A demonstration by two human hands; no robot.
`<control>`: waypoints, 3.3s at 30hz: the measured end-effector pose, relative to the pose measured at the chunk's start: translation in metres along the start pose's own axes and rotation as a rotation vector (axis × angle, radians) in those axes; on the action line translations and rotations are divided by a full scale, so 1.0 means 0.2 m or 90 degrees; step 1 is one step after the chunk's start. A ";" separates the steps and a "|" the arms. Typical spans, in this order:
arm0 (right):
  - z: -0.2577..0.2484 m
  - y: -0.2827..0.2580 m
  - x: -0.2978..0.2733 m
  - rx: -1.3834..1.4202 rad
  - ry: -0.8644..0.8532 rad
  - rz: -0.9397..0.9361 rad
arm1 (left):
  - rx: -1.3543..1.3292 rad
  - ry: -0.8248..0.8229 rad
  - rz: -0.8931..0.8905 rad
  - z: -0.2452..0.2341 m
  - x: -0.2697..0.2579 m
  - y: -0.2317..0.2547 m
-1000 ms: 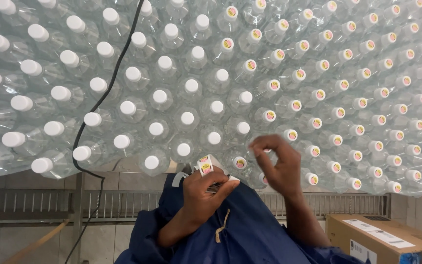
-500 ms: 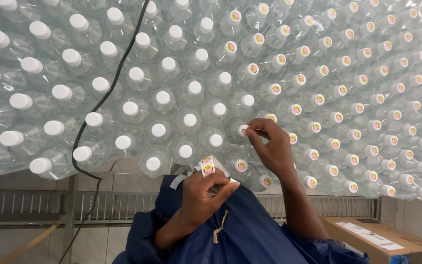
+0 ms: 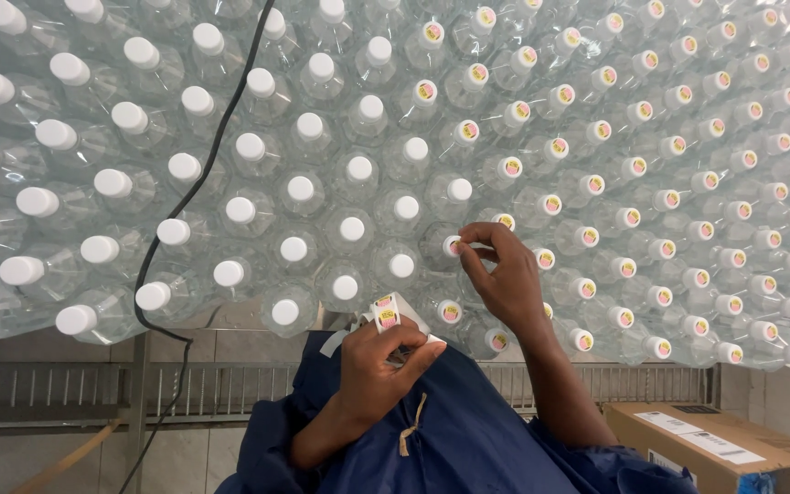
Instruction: Manually applying small circular stickers to the caps of plastic water bottles arranged in a large grid on a production table.
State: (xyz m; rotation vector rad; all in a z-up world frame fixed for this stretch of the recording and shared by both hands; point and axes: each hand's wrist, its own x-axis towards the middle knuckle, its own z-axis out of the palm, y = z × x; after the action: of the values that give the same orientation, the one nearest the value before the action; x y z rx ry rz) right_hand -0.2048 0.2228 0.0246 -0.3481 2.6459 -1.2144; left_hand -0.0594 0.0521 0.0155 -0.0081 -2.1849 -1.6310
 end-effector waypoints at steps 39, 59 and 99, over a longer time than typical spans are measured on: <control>-0.02 -0.02 0.03 0.031 -0.032 0.038 | -0.002 0.005 0.004 0.00 0.01 -0.01; 0.01 0.03 0.08 -0.091 -0.045 0.056 | -0.006 -0.002 -0.010 0.01 0.00 -0.02; -0.02 -0.19 -0.40 0.258 -0.138 -0.290 | 0.002 0.068 0.061 -0.06 -0.10 0.04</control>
State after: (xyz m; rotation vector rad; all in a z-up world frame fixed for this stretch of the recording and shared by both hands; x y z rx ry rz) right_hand -0.1245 0.2253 0.0633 -0.9773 2.1297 -1.6903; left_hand -0.0348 0.0487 0.0197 -0.0247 -2.0744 -1.5401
